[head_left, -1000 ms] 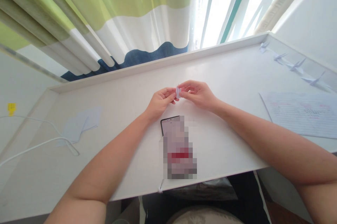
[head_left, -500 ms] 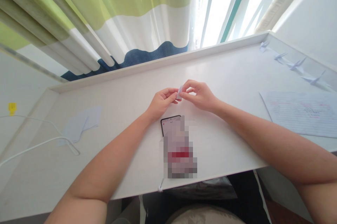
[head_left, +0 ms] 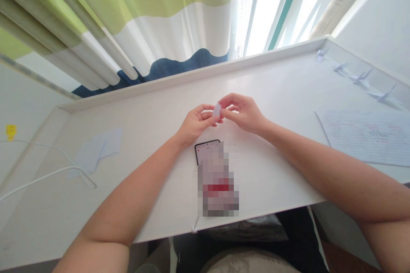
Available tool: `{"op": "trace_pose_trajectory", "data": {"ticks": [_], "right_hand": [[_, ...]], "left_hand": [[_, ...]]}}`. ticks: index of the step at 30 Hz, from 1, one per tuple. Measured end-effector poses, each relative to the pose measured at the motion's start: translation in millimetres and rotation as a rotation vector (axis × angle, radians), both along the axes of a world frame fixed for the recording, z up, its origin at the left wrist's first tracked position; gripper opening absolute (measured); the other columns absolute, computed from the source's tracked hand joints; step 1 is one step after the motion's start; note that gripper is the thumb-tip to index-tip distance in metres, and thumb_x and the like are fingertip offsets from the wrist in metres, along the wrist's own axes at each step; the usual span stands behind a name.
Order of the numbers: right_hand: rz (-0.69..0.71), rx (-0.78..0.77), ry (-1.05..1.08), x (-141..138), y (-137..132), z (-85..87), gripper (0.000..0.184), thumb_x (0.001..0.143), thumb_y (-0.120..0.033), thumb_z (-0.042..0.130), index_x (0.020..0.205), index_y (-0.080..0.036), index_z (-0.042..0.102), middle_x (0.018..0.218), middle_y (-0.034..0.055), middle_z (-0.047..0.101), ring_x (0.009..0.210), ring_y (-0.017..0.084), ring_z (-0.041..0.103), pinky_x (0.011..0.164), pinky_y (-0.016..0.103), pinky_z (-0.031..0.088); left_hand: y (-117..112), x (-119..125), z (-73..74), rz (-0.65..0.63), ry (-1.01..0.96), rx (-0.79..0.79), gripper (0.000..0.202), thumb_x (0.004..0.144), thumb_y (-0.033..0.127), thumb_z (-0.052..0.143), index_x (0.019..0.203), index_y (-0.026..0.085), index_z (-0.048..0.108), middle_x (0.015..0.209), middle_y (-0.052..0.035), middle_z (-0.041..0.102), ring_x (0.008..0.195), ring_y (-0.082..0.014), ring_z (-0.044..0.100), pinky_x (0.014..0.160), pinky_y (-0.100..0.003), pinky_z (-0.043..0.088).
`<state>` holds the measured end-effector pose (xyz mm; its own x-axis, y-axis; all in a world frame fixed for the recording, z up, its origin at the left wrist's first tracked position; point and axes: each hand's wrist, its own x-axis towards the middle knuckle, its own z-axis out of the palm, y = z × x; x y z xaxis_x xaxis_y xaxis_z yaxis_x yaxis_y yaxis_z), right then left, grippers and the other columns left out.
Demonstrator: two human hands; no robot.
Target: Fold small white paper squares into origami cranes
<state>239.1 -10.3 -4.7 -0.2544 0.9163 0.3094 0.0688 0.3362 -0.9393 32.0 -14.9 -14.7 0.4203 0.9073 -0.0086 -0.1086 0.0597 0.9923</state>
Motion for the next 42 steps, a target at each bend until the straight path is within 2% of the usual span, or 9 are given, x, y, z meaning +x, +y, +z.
{"op": "trace_pose_trajectory", "data": {"ticks": [4,11,17,21,26,32,42], "right_hand": [[-0.037,0.055,-0.021,3,3,-0.1,0.021,0.081,-0.038,0.085,0.096,-0.025,0.077,0.097,0.0033,0.078,0.094,0.022,0.074,0.084,0.042,0.061],[-0.057,-0.035,0.005,0,5,-3.9,0.029,0.078,-0.042,0.088,0.092,-0.021,0.076,0.094,0.0053,0.079,0.088,0.022,0.074,0.083,0.042,0.062],[-0.020,-0.083,0.006,0,4,-2.5,0.022,0.078,-0.037,0.086,0.088,-0.020,0.076,0.093,0.0051,0.079,0.088,0.021,0.073,0.086,0.042,0.062],[0.014,-0.049,-0.015,1,2,0.9,0.012,0.079,-0.032,0.081,0.081,-0.021,0.076,0.092,0.0042,0.077,0.088,0.021,0.072,0.086,0.042,0.061],[-0.005,-0.071,0.001,0,0,4.0,0.005,0.077,-0.023,0.073,0.074,-0.021,0.069,0.078,0.0011,0.074,0.078,0.018,0.070,0.081,0.039,0.059],[0.037,-0.088,0.069,0,0,4.1,0.007,0.077,-0.021,0.071,0.072,-0.021,0.065,0.071,-0.0005,0.072,0.068,0.016,0.068,0.072,0.035,0.058],[0.093,-0.084,0.056,0,-4,7.0,0.008,0.078,-0.017,0.069,0.074,-0.022,0.064,0.071,-0.0013,0.074,0.067,0.017,0.071,0.077,0.039,0.059]], "left_hand": [[-1,0,1.3,0.015,0.014,-0.009,0.051,0.079,0.048,0.094,0.114,0.018,0.072,0.098,-0.0079,0.084,0.092,-0.0228,0.079,0.087,-0.037,0.053],[-1,0,1.9,0.038,0.011,-0.028,0.052,0.080,0.050,0.093,0.114,0.016,0.074,0.099,-0.0104,0.085,0.089,-0.0237,0.081,0.084,-0.037,0.056],[-2,3,0.3,0.070,0.029,-0.019,0.054,0.080,0.054,0.091,0.114,0.016,0.073,0.095,-0.0102,0.085,0.089,-0.0245,0.081,0.082,-0.036,0.057],[-2,3,-0.5,0.060,0.025,-0.008,0.054,0.079,0.056,0.091,0.112,0.016,0.073,0.093,-0.0092,0.084,0.087,-0.0235,0.081,0.079,-0.034,0.056],[-4,4,1.1,0.048,0.019,0.010,0.053,0.078,0.051,0.093,0.113,0.017,0.072,0.094,-0.0085,0.085,0.086,-0.0220,0.080,0.077,-0.033,0.054],[-6,4,4.9,0.024,0.032,0.002,0.051,0.077,0.046,0.095,0.112,0.017,0.072,0.096,-0.0090,0.085,0.089,-0.0223,0.079,0.079,-0.033,0.052],[-5,3,6.0,-0.001,0.054,-0.020,0.052,0.076,0.045,0.096,0.112,0.017,0.073,0.093,-0.0094,0.085,0.091,-0.0238,0.080,0.081,-0.035,0.051]]}}
